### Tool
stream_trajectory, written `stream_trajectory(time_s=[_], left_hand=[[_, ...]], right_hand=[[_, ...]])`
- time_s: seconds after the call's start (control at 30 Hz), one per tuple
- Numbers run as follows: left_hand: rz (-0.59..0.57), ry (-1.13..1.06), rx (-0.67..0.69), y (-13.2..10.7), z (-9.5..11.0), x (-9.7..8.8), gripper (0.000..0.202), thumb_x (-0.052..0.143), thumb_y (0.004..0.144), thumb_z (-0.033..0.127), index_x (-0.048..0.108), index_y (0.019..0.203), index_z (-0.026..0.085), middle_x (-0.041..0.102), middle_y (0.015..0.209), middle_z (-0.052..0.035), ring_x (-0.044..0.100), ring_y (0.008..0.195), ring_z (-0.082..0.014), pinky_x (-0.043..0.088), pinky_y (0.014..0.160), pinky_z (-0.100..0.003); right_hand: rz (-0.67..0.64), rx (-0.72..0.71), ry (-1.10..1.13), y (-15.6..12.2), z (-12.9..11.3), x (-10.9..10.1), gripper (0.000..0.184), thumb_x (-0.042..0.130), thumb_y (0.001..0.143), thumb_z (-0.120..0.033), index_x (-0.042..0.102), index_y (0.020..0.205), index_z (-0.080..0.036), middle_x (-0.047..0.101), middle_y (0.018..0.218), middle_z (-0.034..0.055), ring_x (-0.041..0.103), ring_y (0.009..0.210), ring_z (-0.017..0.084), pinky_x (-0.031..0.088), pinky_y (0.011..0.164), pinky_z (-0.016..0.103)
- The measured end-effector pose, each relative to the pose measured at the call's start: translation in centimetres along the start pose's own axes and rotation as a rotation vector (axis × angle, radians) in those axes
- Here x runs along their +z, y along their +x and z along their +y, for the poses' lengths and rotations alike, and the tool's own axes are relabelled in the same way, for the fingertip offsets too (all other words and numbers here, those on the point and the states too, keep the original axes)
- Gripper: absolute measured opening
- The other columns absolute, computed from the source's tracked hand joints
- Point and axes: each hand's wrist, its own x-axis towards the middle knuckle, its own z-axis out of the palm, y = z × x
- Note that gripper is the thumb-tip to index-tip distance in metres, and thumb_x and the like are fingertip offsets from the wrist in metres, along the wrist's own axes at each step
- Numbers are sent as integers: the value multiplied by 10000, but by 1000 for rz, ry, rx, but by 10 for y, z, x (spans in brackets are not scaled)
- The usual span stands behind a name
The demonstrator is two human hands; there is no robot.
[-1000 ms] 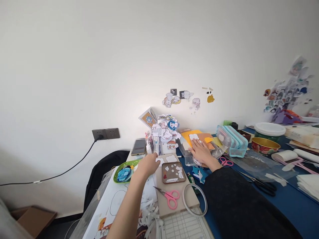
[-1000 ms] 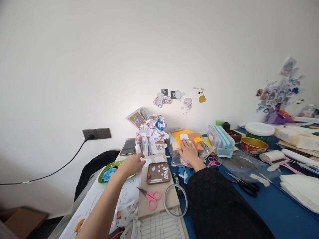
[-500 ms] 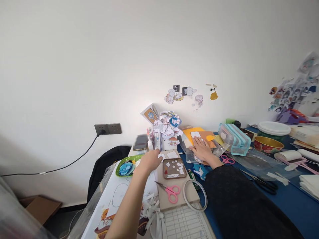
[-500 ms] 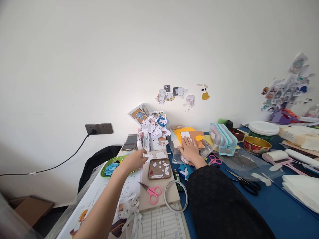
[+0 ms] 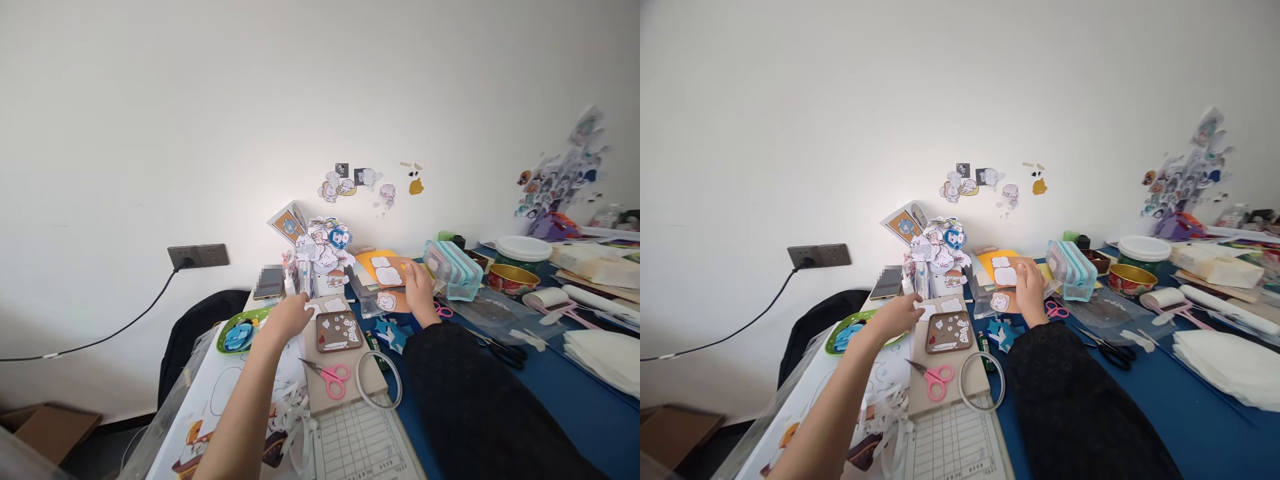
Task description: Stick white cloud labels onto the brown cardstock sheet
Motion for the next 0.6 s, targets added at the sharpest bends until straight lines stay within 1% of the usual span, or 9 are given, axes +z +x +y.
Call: stream_trajectory(time_s=[0.1,0.2,0.6], left_hand=[[7,-15,8,0,-1,-2,319,542,916,338,560,1180,161,608,1157,-90,619,968,-205,526,832,-419],[14,-23,3,-1,-2,-4,321,543,915,339,559,1182,160,607,1156,-91,620,966,-205,528,828,-417],[21,-31,14,0,-4,-4,321,544,915,340,561,1178,158,608,1154,-90,619,968,-206,527,829,-418]], right_hand=[[52,64,11,-6,15,-6,270,554,919,-320,595,1133,-161,608,1175,83,595,1053,221,490,900,454],[69,94,11,-9,22,-6,270,562,914,-319,595,1126,-155,614,1152,80,608,1016,212,506,871,439],[76,81,-19,-11,20,-4,263,561,914,-318,599,1118,-156,617,1145,77,607,1016,212,501,876,441]])
